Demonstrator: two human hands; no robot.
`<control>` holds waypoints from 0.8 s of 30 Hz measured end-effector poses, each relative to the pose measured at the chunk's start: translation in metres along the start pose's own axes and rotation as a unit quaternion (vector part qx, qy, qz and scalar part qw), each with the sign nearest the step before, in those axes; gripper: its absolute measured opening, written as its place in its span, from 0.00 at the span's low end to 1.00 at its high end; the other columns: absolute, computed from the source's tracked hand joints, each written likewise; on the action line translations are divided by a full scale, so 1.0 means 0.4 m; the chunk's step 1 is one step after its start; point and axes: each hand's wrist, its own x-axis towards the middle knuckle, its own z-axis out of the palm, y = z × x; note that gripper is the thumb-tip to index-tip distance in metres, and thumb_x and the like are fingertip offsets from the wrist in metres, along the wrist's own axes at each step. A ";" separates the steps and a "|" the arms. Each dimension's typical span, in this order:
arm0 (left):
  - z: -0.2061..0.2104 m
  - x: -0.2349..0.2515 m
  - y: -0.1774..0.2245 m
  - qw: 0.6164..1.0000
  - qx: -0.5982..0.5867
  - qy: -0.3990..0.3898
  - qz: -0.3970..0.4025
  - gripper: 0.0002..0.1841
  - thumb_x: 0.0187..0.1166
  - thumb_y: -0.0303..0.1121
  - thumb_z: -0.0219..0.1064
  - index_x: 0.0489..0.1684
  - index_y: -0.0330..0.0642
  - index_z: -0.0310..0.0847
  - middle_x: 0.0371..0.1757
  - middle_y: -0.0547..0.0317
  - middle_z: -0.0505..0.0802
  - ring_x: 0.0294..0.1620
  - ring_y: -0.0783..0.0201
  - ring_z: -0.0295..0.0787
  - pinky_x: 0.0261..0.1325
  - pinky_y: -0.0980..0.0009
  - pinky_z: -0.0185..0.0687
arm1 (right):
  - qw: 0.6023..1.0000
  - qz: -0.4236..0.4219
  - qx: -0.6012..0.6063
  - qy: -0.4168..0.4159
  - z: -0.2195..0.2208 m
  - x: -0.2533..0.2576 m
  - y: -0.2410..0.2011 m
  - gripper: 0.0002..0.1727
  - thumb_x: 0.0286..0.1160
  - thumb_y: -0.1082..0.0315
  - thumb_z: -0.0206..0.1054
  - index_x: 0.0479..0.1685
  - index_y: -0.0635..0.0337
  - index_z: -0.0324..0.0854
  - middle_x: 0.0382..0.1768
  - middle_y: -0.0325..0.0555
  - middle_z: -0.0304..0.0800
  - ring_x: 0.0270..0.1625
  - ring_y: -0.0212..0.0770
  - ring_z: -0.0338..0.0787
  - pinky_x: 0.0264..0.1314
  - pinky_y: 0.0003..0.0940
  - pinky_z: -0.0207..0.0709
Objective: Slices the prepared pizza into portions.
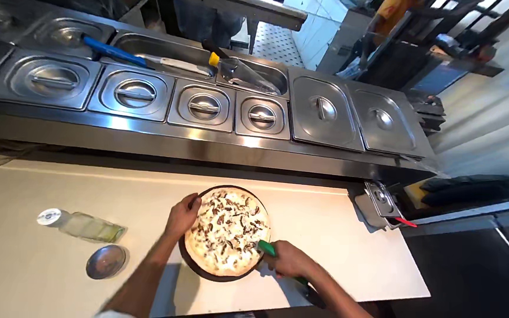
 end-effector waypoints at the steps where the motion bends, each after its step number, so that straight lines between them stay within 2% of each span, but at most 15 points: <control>1: 0.000 0.020 -0.005 1.000 -0.016 -0.012 0.017 0.25 0.92 0.51 0.54 0.79 0.48 0.78 0.67 0.46 0.91 0.69 0.48 0.87 0.75 0.40 0.76 | 0.998 -0.039 0.026 0.028 -0.003 -0.021 -0.006 0.20 0.83 0.49 0.61 0.51 0.58 0.83 0.33 0.45 0.91 0.31 0.42 0.91 0.39 0.46 0.88; 3: 0.003 0.038 -0.020 0.997 -0.055 -0.023 0.042 0.24 0.92 0.51 0.53 0.79 0.50 0.79 0.65 0.48 0.92 0.67 0.50 0.88 0.73 0.41 0.77 | 0.980 -0.133 0.106 0.102 -0.020 -0.067 -0.020 0.23 0.82 0.44 0.64 0.50 0.57 0.84 0.29 0.41 0.84 0.29 0.38 0.85 0.37 0.40 0.82; 7: 0.032 0.032 -0.073 0.989 -0.129 0.003 0.068 0.23 0.92 0.49 0.53 0.79 0.55 0.79 0.67 0.55 0.92 0.68 0.59 0.88 0.74 0.47 0.79 | 0.882 -0.290 0.278 0.246 0.006 -0.109 -0.035 0.27 0.77 0.37 0.69 0.31 0.55 0.82 0.17 0.32 0.78 0.19 0.28 0.77 0.22 0.28 0.75; 9: 0.039 0.027 -0.078 0.986 -0.144 0.014 0.076 0.22 0.93 0.48 0.51 0.80 0.57 0.79 0.69 0.57 0.91 0.70 0.60 0.87 0.75 0.47 0.79 | 0.843 -0.354 0.291 0.283 0.017 -0.112 -0.047 0.27 0.79 0.40 0.69 0.26 0.55 0.81 0.15 0.32 0.77 0.17 0.27 0.76 0.20 0.27 0.73; 11: 0.039 0.021 -0.075 0.986 -0.145 0.021 0.077 0.23 0.94 0.48 0.49 0.80 0.56 0.78 0.70 0.57 0.91 0.71 0.59 0.87 0.76 0.45 0.77 | 0.819 -0.410 0.269 0.299 0.017 -0.107 -0.062 0.24 0.83 0.48 0.68 0.24 0.56 0.79 0.15 0.34 0.76 0.17 0.27 0.76 0.20 0.26 0.73; 14: 0.041 0.016 -0.072 0.988 -0.120 0.028 0.089 0.24 0.95 0.49 0.46 0.80 0.56 0.78 0.72 0.59 0.90 0.73 0.60 0.86 0.78 0.46 0.76 | 0.814 -0.426 0.225 0.324 0.039 -0.042 -0.050 0.21 0.84 0.57 0.68 0.21 0.59 0.79 0.15 0.37 0.78 0.17 0.28 0.78 0.20 0.26 0.74; 16: 0.038 0.018 -0.066 0.990 -0.089 0.036 0.100 0.25 0.94 0.51 0.45 0.81 0.56 0.78 0.69 0.56 0.92 0.70 0.57 0.88 0.75 0.43 0.78 | 0.817 -0.422 0.212 0.330 0.038 -0.007 -0.044 0.20 0.82 0.60 0.68 0.20 0.59 0.79 0.14 0.37 0.79 0.18 0.27 0.79 0.20 0.26 0.74; 19: 0.040 0.015 -0.072 0.991 -0.065 0.044 0.108 0.27 0.94 0.53 0.43 0.81 0.55 0.77 0.65 0.52 0.93 0.67 0.53 0.90 0.71 0.40 0.79 | 0.832 -0.390 0.227 0.324 0.026 -0.001 -0.056 0.19 0.80 0.60 0.68 0.18 0.57 0.80 0.13 0.34 0.78 0.17 0.25 0.77 0.20 0.24 0.73; 24: 0.047 0.016 -0.083 0.990 -0.063 0.043 0.118 0.28 0.94 0.53 0.42 0.81 0.54 0.77 0.69 0.52 0.91 0.70 0.53 0.88 0.74 0.40 0.77 | 0.854 -0.342 0.245 0.308 0.008 0.047 -0.095 0.17 0.75 0.60 0.69 0.17 0.53 0.79 0.12 0.31 0.77 0.15 0.26 0.77 0.19 0.26 0.73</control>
